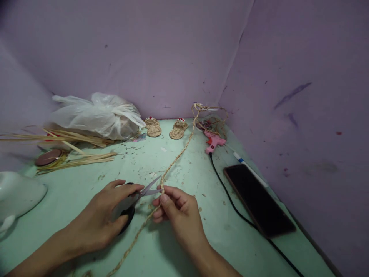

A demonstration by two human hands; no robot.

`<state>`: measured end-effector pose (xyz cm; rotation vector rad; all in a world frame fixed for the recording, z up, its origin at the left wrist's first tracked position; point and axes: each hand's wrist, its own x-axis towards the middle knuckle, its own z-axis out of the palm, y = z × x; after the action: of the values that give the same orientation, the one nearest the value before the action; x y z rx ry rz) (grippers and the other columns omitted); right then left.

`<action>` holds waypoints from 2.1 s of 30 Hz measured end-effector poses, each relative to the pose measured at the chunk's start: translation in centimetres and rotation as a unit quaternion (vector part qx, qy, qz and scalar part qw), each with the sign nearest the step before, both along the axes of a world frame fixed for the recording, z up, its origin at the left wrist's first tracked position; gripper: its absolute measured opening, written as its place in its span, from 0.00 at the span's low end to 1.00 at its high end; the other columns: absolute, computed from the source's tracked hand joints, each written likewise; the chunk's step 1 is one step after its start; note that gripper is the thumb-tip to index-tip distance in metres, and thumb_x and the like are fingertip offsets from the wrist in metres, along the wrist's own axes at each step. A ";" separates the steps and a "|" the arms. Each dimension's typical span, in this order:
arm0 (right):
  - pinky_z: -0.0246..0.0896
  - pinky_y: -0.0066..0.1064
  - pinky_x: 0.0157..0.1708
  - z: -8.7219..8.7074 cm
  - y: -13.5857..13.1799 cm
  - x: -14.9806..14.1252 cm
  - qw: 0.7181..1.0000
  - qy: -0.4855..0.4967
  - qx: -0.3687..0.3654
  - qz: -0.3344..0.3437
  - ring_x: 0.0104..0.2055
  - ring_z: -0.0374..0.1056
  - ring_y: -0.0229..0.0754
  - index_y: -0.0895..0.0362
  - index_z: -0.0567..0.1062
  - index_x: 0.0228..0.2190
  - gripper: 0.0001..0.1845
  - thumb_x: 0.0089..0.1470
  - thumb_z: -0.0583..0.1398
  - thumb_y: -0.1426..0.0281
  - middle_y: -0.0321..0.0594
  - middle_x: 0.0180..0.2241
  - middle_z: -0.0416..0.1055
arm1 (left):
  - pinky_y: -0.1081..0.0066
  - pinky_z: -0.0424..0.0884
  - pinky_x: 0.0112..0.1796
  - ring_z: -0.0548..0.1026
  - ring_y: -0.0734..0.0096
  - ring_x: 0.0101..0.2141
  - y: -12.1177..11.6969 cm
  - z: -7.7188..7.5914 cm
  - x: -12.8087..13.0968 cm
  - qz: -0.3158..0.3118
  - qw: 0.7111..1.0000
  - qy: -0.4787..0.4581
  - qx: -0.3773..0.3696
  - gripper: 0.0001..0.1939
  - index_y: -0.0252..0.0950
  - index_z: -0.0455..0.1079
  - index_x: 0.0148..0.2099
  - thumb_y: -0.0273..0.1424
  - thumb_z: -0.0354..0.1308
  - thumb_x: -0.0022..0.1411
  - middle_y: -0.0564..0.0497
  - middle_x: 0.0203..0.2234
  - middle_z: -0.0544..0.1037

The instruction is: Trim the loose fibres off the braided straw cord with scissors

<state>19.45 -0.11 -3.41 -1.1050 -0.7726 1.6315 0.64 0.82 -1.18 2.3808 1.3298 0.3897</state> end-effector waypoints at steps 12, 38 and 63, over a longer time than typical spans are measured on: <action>0.64 0.27 0.18 0.4 -0.1 -0.1 0.999 0.019 -0.044 0.006 0.15 0.65 0.33 0.60 0.77 0.27 0.18 0.30 0.69 0.64 0.39 0.19 0.74 | 0.51 0.47 0.53 0.67 0.64 0.42 -0.2 -0.5 0.3 -0.043 0.996 0.054 0.063 0.31 0.37 0.53 0.55 0.21 0.48 0.46 0.47 0.39 0.71; 0.60 0.27 0.23 -0.2 -0.4 -0.3 0.997 -0.057 0.021 0.044 0.22 0.62 0.34 0.58 0.77 0.23 0.10 0.34 0.67 0.65 0.38 0.22 0.70 | 0.75 0.68 0.32 0.73 0.71 0.33 -1.0 -0.5 2.5 0.197 0.878 -0.335 -0.281 0.15 0.36 0.61 0.39 0.26 0.58 0.47 0.51 0.30 0.75; 0.50 0.21 0.16 -0.8 -0.1 -0.3 0.999 0.015 -0.021 0.019 0.16 0.55 0.27 0.60 0.78 0.30 0.13 0.39 0.66 0.66 0.36 0.21 0.70 | 0.76 0.65 0.30 0.71 0.74 0.27 -2.1 -1.6 3.9 0.153 0.899 -0.310 -0.269 0.11 0.38 0.60 0.38 0.28 0.55 0.51 0.56 0.24 0.72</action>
<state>19.20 -0.25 -4.18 -1.0981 -0.7473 1.7004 4.57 -1.29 -2.82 1.4235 1.2751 0.6932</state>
